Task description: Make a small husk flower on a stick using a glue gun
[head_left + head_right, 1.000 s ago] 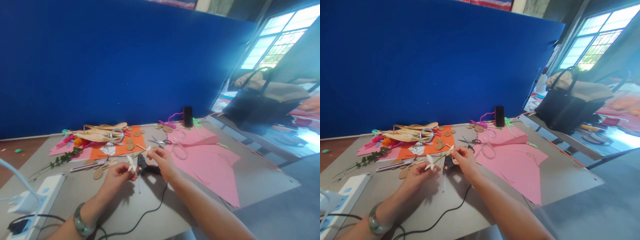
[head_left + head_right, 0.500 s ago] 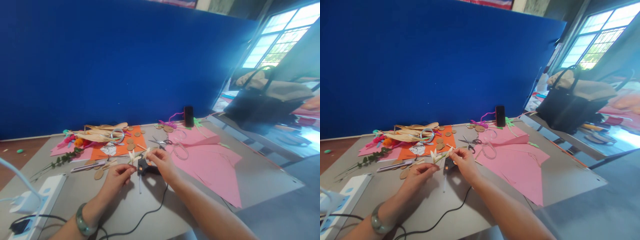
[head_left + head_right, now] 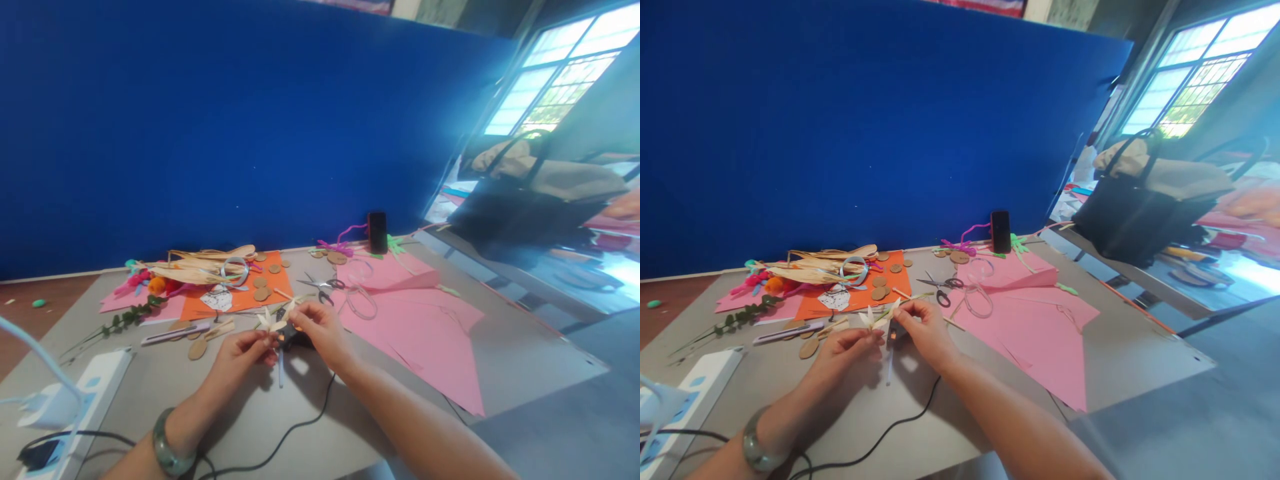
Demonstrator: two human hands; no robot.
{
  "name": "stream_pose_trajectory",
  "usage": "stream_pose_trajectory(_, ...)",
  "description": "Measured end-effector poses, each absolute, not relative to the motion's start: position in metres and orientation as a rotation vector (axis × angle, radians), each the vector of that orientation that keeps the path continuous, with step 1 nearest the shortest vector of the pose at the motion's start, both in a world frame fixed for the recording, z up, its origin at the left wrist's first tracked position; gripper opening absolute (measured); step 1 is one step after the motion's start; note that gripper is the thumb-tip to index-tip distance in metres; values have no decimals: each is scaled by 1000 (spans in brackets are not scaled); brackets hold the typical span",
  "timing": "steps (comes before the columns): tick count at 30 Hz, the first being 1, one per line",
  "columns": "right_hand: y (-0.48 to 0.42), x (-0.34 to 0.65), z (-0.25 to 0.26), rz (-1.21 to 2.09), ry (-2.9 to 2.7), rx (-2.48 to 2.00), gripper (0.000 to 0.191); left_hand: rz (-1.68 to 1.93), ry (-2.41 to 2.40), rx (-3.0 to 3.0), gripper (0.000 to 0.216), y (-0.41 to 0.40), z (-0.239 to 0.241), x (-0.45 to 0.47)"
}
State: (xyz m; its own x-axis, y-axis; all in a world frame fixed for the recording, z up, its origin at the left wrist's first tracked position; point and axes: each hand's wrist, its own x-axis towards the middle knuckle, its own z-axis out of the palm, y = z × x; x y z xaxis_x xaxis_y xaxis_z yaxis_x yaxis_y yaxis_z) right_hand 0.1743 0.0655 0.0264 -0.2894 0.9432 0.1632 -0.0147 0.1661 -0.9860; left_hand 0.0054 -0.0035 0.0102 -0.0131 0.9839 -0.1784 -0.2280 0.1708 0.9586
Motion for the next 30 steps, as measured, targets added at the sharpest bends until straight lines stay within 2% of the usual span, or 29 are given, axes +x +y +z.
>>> stream_pose_trajectory(21, 60, 174, 26, 1236, -1607, -939, 20, 1260, 1123, 914, 29, -2, 5, 4)
stream_pose_trajectory(30, 61, 174, 26, 1197, -1607, -920, 23, 1101, 1086, 958, 28, 1, 2, -2)
